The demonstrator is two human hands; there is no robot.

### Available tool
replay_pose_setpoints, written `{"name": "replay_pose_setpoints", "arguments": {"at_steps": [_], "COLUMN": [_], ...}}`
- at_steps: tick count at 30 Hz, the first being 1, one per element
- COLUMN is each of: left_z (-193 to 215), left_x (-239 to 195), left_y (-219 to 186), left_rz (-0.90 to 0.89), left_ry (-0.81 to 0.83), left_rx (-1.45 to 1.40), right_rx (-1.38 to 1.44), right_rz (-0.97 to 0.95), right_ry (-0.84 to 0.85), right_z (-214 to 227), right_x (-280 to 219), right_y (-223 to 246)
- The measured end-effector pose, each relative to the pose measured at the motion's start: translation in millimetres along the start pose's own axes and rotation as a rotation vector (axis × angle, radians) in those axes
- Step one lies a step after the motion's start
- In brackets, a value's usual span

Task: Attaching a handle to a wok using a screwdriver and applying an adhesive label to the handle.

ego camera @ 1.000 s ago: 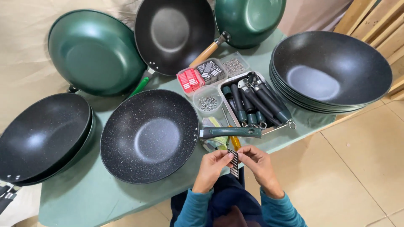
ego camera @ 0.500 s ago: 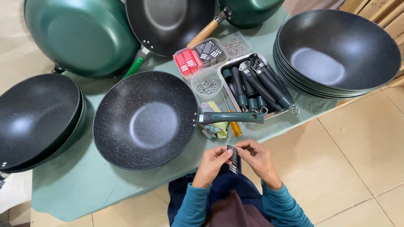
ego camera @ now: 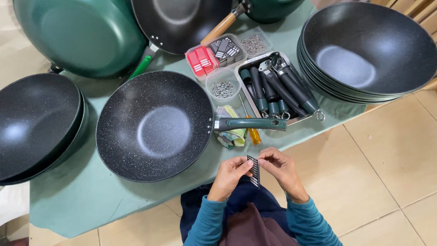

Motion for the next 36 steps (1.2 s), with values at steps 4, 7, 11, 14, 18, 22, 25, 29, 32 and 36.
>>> {"name": "replay_pose_setpoints", "arguments": {"at_steps": [4,7,11,14,18,22,25,29,32,36], "left_z": [-12,-17,-14,-6,1,-4,-1,2,0,-9], "left_x": [-5,-8,-6,-2,3,1,5,10,11,6], "left_y": [-6,-16,-13,-1,11,0,5,16,15,10], "left_rz": [0.028,0.043,0.032,0.019,-0.001,-0.022,-0.033,-0.015,0.007,0.111], "left_ry": [0.031,0.03,0.019,0.001,-0.003,-0.011,-0.011,-0.004,0.011,0.055], "left_rx": [0.023,0.035,0.058,0.058,0.033,0.002,-0.035,-0.083,-0.13,-0.34], "right_rx": [0.142,0.328,0.556,0.667,0.644,0.548,0.434,0.295,0.17,0.035], "right_rz": [0.006,-0.025,-0.132,-0.143,-0.145,-0.185,-0.201,-0.159,-0.118,-0.041], "right_ry": [-0.029,-0.039,-0.106,-0.14,-0.176,-0.167,-0.137,-0.106,-0.093,-0.093], "right_z": [-1,-8,-13,-7,1,5,5,1,4,7], "right_x": [0,1,0,2,5,3,2,5,6,5], "right_y": [-35,-47,-46,-59,-64,-80,-79,-46,-34,-28]}}
Point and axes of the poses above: each hand's wrist, its own x-axis towards the middle knuckle, its own z-axis out of the back of the hand, y = z × x, the point moved 5 cm from there along x, towards the middle knuckle, and after that the axes turned 5 degrees about -x, right-handed, at the moved point
